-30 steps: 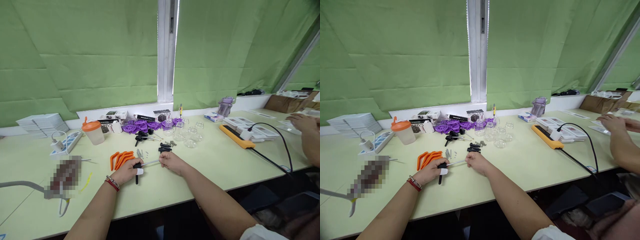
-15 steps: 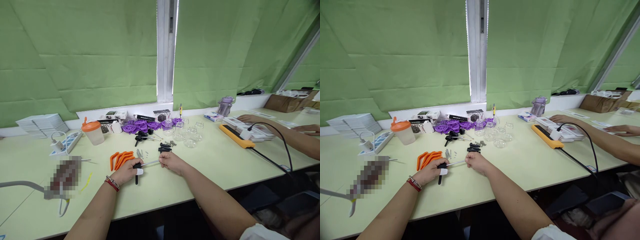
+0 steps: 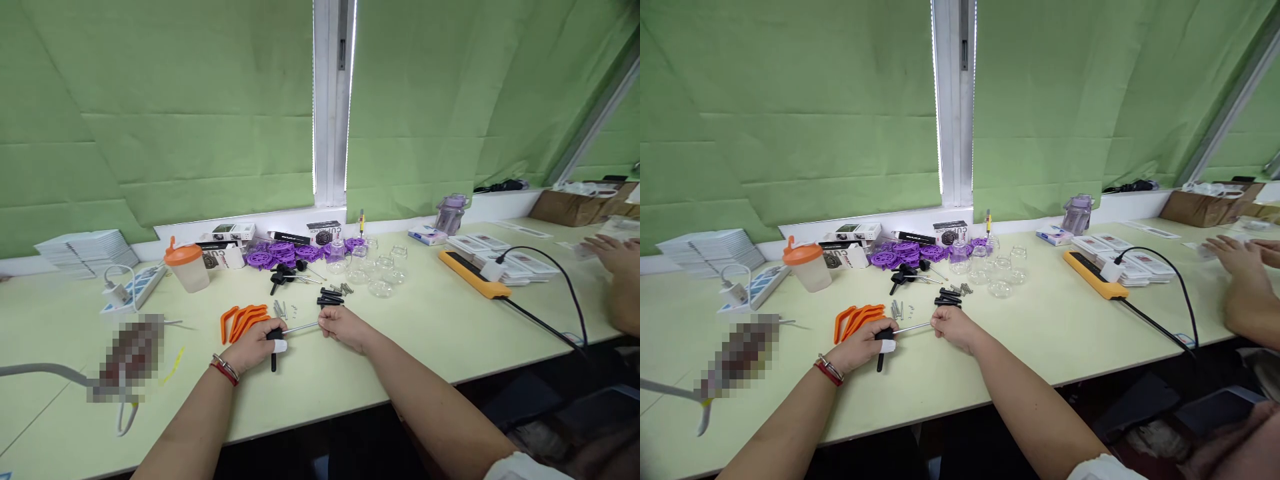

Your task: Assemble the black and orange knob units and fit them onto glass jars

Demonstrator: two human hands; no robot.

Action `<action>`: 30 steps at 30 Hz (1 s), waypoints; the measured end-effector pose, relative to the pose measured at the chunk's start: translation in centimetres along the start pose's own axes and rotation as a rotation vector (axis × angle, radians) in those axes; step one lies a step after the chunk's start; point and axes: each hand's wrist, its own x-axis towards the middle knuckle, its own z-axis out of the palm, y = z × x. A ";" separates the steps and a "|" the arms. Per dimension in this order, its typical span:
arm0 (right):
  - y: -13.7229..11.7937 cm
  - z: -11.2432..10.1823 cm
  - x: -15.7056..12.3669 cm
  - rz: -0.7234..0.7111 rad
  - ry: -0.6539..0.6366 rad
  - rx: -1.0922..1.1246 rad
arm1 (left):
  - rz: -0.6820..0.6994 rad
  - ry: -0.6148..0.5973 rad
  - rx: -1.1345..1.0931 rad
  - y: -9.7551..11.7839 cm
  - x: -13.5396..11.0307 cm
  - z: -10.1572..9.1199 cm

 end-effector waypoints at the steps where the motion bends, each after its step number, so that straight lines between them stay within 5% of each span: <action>1: 0.1 0.0 0.0 0.000 -0.002 -0.001 | 0.000 0.001 0.003 0.0 0.0 0.0; 30: 0.0 0.1 0.1 0.000 0.017 0.046 | 0.028 0.078 -0.028 -0.2 -0.1 0.1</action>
